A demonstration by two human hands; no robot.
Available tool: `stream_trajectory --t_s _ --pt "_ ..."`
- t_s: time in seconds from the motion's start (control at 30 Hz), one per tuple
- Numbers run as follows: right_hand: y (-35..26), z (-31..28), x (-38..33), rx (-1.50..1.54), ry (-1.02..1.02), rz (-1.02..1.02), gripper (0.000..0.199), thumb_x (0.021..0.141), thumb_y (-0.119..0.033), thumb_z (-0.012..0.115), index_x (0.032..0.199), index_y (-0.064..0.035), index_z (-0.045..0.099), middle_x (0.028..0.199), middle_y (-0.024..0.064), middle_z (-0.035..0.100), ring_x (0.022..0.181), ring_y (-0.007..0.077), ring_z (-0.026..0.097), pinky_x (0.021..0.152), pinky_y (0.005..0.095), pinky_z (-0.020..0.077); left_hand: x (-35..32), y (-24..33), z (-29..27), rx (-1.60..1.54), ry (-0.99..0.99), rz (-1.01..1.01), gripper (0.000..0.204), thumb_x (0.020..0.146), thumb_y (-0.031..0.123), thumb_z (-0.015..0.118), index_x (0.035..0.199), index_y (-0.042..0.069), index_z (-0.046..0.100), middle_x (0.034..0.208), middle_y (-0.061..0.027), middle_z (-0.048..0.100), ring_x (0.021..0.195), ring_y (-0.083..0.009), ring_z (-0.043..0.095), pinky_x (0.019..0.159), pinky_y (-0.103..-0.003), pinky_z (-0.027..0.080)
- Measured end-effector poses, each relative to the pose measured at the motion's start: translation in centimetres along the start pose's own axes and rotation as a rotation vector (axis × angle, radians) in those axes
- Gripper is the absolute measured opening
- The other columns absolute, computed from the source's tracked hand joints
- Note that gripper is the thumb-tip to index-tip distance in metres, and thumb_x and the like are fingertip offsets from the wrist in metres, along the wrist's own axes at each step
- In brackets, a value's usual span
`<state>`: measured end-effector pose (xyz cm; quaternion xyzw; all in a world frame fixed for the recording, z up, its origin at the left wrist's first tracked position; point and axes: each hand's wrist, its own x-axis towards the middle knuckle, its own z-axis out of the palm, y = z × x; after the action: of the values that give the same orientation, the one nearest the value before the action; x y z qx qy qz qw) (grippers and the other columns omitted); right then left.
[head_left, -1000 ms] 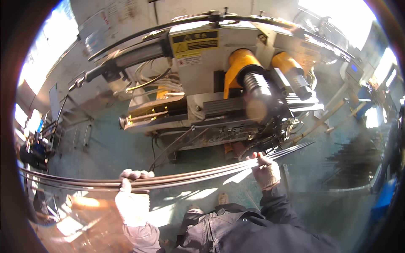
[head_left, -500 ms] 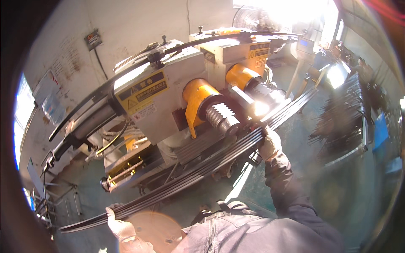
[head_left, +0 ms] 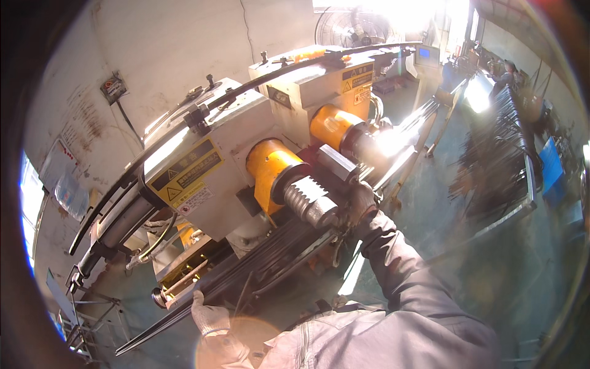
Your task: The person repeatedly picks up bundles of long metal rods and feeds them into a yellow and grey industrial machine. The rods are then placed onto a nearby rack after processing. The cycle of feeding and stacking continues throughout the clip.
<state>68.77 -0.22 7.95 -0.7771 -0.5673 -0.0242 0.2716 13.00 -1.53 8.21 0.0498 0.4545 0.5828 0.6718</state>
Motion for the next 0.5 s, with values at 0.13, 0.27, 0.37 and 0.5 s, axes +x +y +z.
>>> stream_trajectory --t_s 0.13,0.27,0.37,0.5 --pt "2.4 2.7 0.1 0.044 0.075 0.03 0.037 0.082 -0.024 0.084 0.113 -0.0069 0.074 0.089 0.015 0.077 0.086 0.0382 0.078 0.078 0.047 0.0606 1.9 1.4 -2.4 -0.089 -0.439 0.174 0.047 0.112 0.039 0.071 0.138 0.0 0.073 0.139 -0.0168 0.078 0.132 -0.0371 0.072 0.123 -0.055 0.053" --pt "2.4 4.9 -0.2 0.179 0.209 0.098 0.028 0.09 -0.021 0.079 0.114 -0.007 0.074 0.085 0.0126 0.077 0.084 0.0339 0.078 0.075 0.0439 0.0597 2.0 3.7 -4.9 0.031 -0.335 0.328 0.045 0.115 0.037 0.065 0.139 -0.001 0.074 0.134 -0.017 0.079 0.128 -0.0364 0.073 0.119 -0.056 0.055" --pt "1.7 4.6 -0.5 0.223 0.3 0.167 0.033 0.108 -0.035 0.07 0.097 -0.0046 0.076 0.078 0.0087 0.073 0.074 0.0243 0.074 0.067 0.0383 0.055 1.6 2.7 -3.9 -0.021 -0.112 0.246 0.042 0.117 0.033 0.063 0.138 -0.001 0.074 0.136 -0.0168 0.079 0.128 -0.0345 0.074 0.119 -0.053 0.055" --pt "0.1 2.3 -1.8 1.072 0.193 0.64 0.057 0.117 -0.053 0.06 0.097 -0.0019 0.077 0.073 0.0049 0.066 0.066 0.0166 0.063 0.062 0.0361 0.0481 1.3 -3.1 0.1 0.018 -0.159 0.206 0.043 0.113 0.033 0.07 0.14 0.0 0.073 0.141 -0.017 0.077 0.127 -0.0334 0.074 0.115 -0.049 0.058"
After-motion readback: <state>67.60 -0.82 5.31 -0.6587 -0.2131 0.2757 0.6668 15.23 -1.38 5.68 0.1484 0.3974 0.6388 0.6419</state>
